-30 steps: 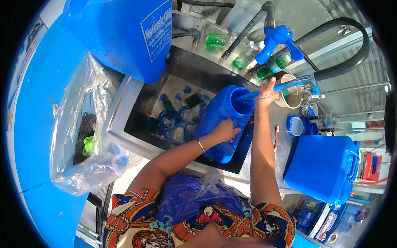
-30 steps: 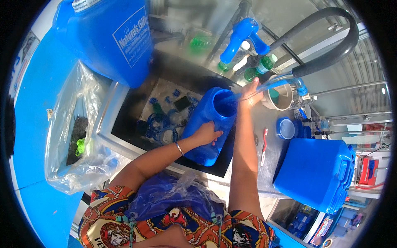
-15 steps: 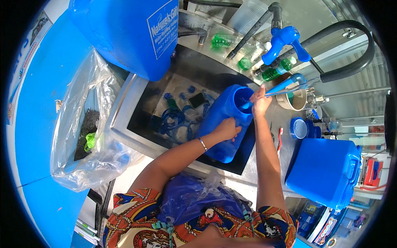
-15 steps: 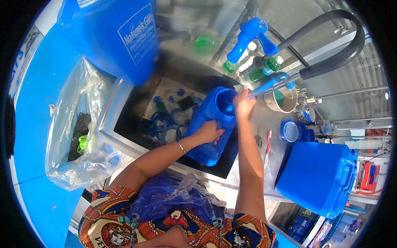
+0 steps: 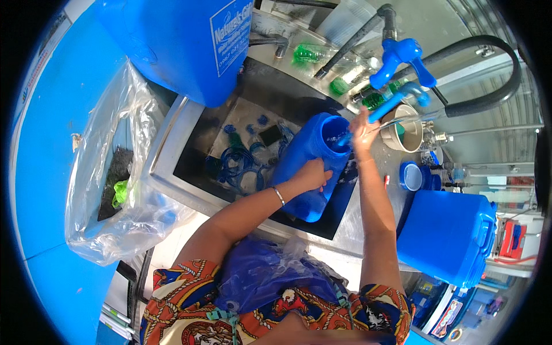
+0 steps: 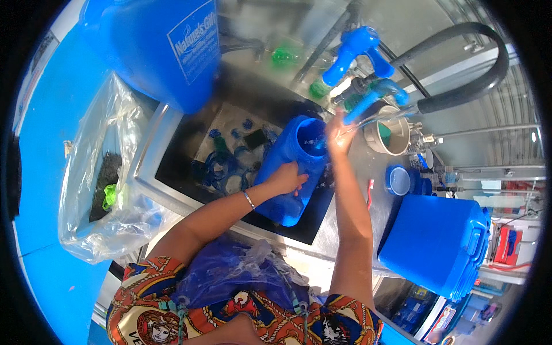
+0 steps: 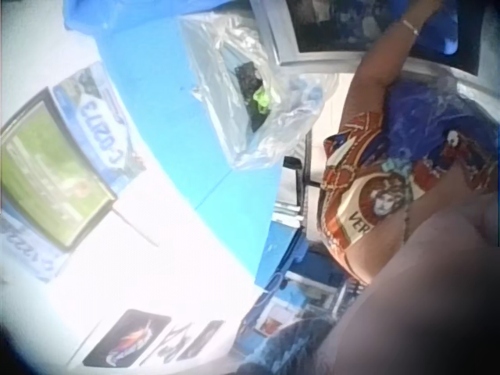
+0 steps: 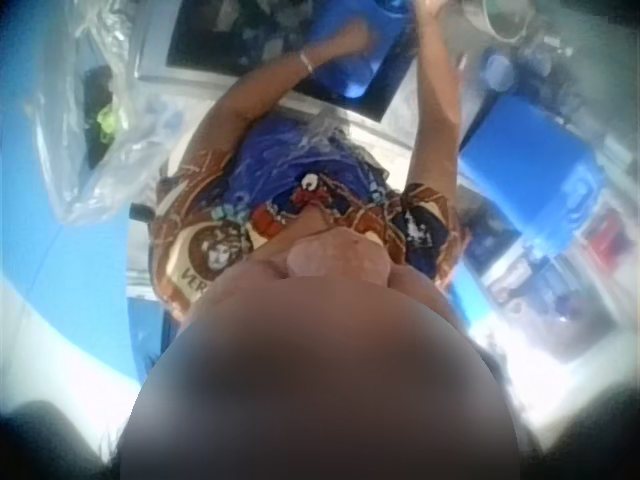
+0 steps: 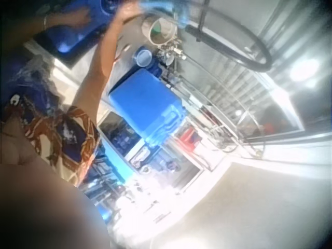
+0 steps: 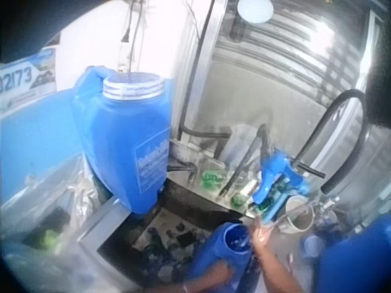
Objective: The person cleans a blue plastic container by scrubbing its exterior and interior with a toothbrush, rinsing it with water from a hose, and repeating the process. The person also cleans the container's lid and places the container aside after cleaning.
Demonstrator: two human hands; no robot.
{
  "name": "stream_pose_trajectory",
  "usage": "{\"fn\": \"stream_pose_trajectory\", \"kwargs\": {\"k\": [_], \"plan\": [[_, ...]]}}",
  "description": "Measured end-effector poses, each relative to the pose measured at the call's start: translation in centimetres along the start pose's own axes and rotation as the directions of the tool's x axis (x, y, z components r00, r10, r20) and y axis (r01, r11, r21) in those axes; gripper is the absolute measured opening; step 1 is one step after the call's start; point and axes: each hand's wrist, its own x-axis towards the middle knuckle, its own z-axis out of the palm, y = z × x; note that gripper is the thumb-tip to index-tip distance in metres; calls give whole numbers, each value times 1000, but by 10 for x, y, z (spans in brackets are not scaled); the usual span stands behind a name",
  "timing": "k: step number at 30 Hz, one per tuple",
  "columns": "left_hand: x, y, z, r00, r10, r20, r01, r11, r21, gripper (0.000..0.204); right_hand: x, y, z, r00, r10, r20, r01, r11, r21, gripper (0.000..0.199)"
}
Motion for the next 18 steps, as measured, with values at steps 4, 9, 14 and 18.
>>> {"fn": "stream_pose_trajectory", "kwargs": {"k": [4, 9, 14, 18], "plan": [[-2, 2, 7, 997, 76, 31, -77, 997, 11, 30, 1, 2, 1, 958, -265, -108, 286, 916, 283, 38], [-5, 2, 13, 994, 107, 30, -108, 994, 28, 29, -6, 11, 9, 997, -80, -8, 80, 987, 142, 40], [-4, 1, 10, 994, 102, 28, -103, 994, 29, 30, 5, 8, 3, 965, -214, -154, 263, 830, 492, 39], [-3, 1, 11, 997, 62, 39, -62, 998, 10, 31, 1, 11, 9, 979, -63, -192, 123, 940, 319, 36]]}}
